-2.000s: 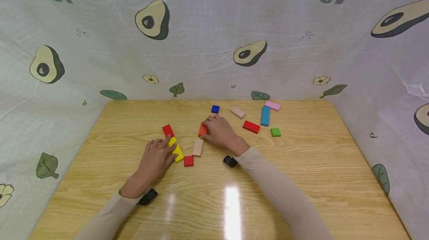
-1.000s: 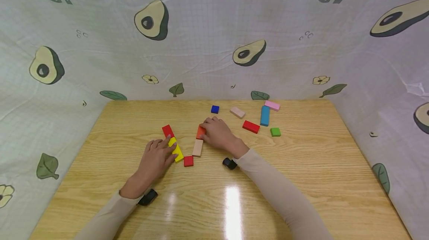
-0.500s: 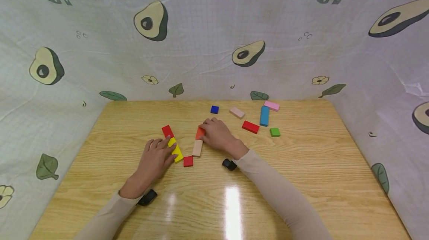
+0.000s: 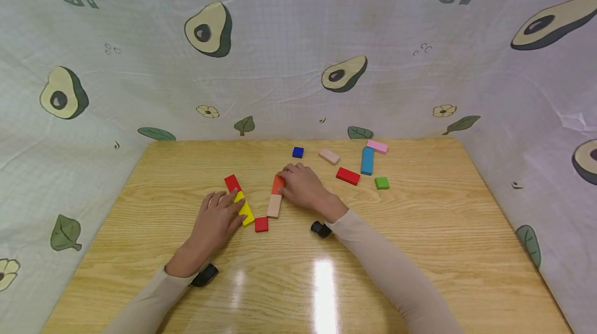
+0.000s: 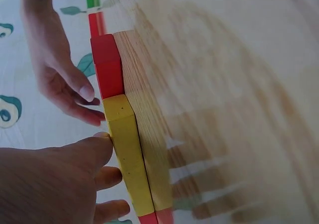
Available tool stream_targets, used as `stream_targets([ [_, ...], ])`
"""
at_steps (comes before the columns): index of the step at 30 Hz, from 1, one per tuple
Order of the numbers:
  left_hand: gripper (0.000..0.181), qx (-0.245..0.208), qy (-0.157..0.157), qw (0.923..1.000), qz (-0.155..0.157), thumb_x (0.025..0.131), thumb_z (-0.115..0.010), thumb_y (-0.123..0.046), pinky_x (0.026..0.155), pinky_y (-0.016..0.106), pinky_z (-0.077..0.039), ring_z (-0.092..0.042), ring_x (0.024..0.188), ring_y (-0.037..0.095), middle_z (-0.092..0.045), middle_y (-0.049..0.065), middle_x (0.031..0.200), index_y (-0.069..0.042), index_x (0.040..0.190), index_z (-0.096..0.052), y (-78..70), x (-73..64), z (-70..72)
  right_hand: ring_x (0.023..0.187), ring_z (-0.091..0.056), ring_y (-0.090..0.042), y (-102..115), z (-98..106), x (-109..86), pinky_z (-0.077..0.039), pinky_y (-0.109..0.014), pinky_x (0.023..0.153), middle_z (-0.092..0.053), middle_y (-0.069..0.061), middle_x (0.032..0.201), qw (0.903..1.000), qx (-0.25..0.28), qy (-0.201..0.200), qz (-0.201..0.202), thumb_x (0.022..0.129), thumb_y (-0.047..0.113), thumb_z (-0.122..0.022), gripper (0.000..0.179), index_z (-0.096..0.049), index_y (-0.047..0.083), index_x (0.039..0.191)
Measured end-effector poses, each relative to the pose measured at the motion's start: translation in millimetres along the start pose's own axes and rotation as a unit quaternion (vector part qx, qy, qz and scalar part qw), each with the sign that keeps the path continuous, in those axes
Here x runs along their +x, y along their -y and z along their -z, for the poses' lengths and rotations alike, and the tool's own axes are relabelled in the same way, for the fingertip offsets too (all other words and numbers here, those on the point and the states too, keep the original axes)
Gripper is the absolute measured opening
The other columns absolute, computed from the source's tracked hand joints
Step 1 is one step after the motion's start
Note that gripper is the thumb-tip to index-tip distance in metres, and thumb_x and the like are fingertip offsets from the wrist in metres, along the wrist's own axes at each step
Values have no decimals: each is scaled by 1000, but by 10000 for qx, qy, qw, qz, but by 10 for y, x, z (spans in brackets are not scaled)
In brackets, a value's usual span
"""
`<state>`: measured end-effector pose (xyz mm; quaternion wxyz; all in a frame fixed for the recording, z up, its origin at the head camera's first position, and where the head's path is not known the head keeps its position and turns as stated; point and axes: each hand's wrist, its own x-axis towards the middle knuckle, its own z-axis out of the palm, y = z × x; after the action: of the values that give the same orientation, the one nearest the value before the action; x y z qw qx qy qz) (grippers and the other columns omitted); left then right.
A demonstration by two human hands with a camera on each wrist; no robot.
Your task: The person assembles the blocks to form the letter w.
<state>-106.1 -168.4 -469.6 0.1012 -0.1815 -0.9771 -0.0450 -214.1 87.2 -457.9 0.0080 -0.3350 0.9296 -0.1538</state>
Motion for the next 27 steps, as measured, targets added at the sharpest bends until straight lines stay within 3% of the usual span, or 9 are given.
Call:
stream_targets([
  [11, 41, 287, -290, 9985, -375, 95, -80, -33, 114, 56, -40, -59, 129, 36, -67, 11, 142, -13, 131, -75, -71, 101, 10, 129, -59, -36, -121, 55, -90, -50, -52, 107, -63, -15, 142, 9993, 163, -214, -243, 102, 26, -72, 46, -67, 1, 141],
  [15, 41, 113, -354, 9984, -427, 97, -79, -32, 115, 56, -40, -58, 131, 36, -67, 9, 144, -13, 133, -74, -150, 197, 22, 127, -61, -37, -166, 67, -125, -50, -52, 108, -64, -17, 140, 9988, 176, -375, -246, 101, 23, -73, 45, -67, 0, 139],
  [20, 43, -104, -258, 9982, -532, 98, -79, -29, 117, 55, -38, -56, 133, 34, -65, 9, 147, -13, 137, -72, -261, 346, 53, 125, -62, -38, -205, 99, -161, -49, -52, 110, -65, -18, 140, 9984, 147, -425, -342, 102, 24, -73, 45, -67, 0, 139],
  [27, 42, -60, -14, 9971, -763, 99, -77, -30, 120, 56, -36, -56, 135, 35, -63, 9, 148, -13, 137, -72, -386, 528, 55, 130, -60, -38, -275, 133, -194, -44, -52, 116, -64, -17, 141, 9977, 131, -472, -473, 101, 25, -74, 47, -66, 0, 140],
])
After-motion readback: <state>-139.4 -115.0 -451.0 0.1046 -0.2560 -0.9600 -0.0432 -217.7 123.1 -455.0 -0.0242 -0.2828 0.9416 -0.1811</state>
